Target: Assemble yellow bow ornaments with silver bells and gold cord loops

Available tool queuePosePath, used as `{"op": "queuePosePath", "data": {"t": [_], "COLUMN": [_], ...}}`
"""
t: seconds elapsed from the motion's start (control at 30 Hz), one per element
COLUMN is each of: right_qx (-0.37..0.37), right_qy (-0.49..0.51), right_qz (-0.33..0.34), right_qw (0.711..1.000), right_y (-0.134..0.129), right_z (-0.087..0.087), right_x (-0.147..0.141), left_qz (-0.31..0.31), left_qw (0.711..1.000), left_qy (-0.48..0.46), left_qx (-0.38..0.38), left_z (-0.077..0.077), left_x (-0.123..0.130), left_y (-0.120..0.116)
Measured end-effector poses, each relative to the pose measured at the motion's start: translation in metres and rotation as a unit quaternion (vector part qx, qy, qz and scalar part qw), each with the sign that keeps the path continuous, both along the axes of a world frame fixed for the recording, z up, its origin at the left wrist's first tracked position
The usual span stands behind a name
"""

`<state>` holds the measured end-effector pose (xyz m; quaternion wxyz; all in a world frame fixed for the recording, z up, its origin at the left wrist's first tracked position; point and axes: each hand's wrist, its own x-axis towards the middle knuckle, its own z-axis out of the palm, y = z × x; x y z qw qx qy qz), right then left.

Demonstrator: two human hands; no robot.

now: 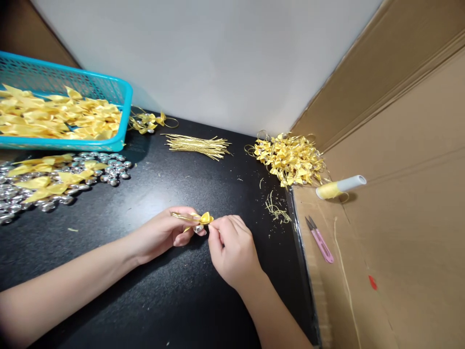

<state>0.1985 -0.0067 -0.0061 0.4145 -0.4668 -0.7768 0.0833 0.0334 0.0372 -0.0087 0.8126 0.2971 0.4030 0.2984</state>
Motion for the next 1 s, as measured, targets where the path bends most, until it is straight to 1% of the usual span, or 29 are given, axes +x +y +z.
{"op": "queuePosePath", "data": {"t": [0.17,0.43,0.57,0.67,0.87,0.93,1.0], "right_qx": [0.002,-0.016,-0.034,-0.069,-0.201,-0.218,-0.211], "right_qy": [0.007,0.027,0.033,0.055,0.144,0.157,0.153], "right_qz": [-0.001,0.006,-0.01,-0.028,-0.023,-0.019,-0.017], "right_qw": [1.0,0.999,0.999,0.996,0.969,0.963,0.965], "right_y": [0.0005,0.0006,0.0002,-0.0009,-0.0006,0.0003,0.0009], "right_z": [-0.0015,-0.0018,-0.0028,-0.0041,-0.0084,-0.0094,-0.009], "right_x": [-0.0001,0.0,-0.0002,-0.0005,-0.0002,0.0003,0.0008], "left_qz": [-0.004,-0.023,-0.023,-0.025,-0.033,-0.037,-0.039], "left_qw": [1.0,1.0,1.0,0.999,0.998,0.997,0.997], "left_qy": [0.009,-0.008,-0.009,-0.015,-0.053,-0.06,-0.06], "left_qx": [-0.002,0.007,-0.008,-0.016,-0.023,-0.029,-0.034], "left_z": [0.0001,-0.0012,-0.0027,-0.0042,-0.0058,-0.0057,-0.0052], "left_x": [0.0,-0.0006,-0.0012,-0.0019,-0.0022,-0.0028,-0.0035], "left_y": [-0.0001,-0.0011,-0.0002,0.0006,0.0024,0.003,0.0037]}}
